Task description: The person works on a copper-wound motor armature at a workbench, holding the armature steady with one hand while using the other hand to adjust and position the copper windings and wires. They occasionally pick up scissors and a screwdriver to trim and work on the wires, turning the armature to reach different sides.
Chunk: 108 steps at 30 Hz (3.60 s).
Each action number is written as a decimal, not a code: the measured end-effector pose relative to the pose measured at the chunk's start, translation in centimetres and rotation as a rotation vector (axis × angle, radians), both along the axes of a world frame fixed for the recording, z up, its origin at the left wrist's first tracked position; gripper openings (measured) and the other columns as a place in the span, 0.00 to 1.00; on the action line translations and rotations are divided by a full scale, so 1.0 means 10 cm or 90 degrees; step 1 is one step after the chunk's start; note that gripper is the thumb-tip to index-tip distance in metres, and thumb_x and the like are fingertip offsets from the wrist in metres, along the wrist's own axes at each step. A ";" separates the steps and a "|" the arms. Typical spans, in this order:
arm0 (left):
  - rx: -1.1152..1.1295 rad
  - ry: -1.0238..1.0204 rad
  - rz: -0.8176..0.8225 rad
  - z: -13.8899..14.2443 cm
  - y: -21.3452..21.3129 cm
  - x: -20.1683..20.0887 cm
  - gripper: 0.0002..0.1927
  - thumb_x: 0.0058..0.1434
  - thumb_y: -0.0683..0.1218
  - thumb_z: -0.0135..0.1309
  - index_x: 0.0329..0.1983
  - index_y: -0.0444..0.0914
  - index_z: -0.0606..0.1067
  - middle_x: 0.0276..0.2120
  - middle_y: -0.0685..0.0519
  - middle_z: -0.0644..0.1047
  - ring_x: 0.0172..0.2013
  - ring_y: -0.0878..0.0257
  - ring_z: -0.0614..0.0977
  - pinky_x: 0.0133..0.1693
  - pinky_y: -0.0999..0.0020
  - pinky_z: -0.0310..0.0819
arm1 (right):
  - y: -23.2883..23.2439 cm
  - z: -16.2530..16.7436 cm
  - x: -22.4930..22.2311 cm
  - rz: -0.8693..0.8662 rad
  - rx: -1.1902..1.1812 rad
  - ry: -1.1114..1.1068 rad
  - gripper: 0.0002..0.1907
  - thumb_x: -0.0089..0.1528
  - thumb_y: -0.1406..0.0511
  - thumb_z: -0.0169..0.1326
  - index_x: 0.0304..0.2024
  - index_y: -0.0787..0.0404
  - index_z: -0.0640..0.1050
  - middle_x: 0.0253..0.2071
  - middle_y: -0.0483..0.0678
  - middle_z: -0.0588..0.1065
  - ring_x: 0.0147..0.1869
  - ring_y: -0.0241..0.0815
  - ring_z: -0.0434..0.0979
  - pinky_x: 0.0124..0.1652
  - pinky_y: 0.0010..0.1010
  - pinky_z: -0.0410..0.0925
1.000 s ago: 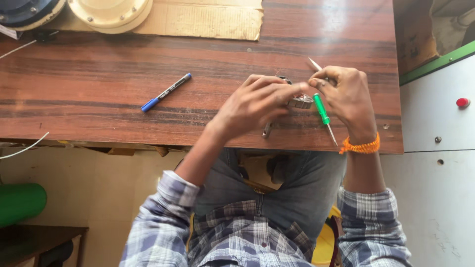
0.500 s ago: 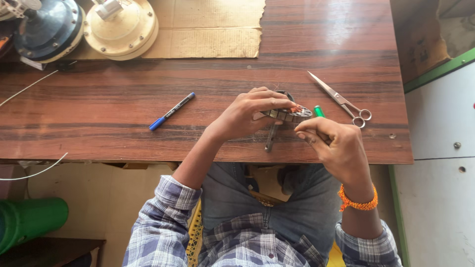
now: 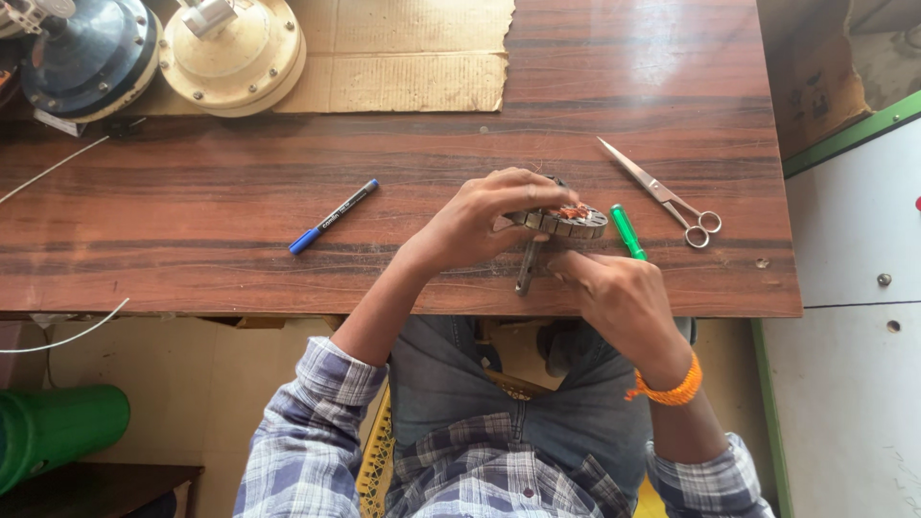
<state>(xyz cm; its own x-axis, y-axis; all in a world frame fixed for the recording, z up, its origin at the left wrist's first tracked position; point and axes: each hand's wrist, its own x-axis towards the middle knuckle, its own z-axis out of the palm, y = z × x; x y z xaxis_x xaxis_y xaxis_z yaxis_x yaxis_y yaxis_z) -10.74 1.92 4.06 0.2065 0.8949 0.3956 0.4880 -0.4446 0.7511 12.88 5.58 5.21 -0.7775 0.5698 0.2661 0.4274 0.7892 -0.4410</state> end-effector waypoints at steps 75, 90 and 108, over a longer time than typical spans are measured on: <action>0.127 0.029 0.069 -0.08 -0.04 0.04 0.35 0.57 0.46 0.69 0.68 0.48 0.70 0.57 0.62 0.80 0.60 0.57 0.79 0.63 0.62 0.76 | -0.10 -0.02 -0.01 -0.053 -0.010 0.043 0.04 0.62 0.68 0.57 0.39 0.56 0.81 0.32 0.50 0.81 0.36 0.50 0.82 0.34 0.40 0.71; 0.272 0.325 0.144 -0.49 -0.44 0.36 0.11 0.59 0.47 0.65 0.43 0.42 0.79 0.49 0.59 0.80 0.45 0.63 0.80 0.46 0.64 0.74 | -0.25 0.45 0.15 -0.061 -0.137 0.087 0.05 0.59 0.70 0.63 0.36 0.62 0.81 0.28 0.49 0.76 0.27 0.40 0.75 0.30 0.32 0.67; -0.199 -0.648 0.317 -0.41 -0.35 0.78 0.07 0.63 0.43 0.62 0.38 0.33 0.80 0.27 0.57 0.79 0.19 0.75 0.74 0.21 0.79 0.66 | 0.75 0.32 -0.41 -0.006 -0.123 0.097 0.03 0.66 0.70 0.63 0.40 0.64 0.83 0.34 0.49 0.82 0.37 0.30 0.82 0.33 0.24 0.73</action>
<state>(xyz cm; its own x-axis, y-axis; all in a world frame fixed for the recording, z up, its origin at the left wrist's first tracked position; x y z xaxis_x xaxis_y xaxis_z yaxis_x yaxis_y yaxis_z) -2.93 -1.54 -0.02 -0.4785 0.8749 -0.0746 -0.3325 -0.1019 0.9376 8.83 13.06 8.44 -0.7305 0.6291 0.2658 0.3514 0.6799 -0.6436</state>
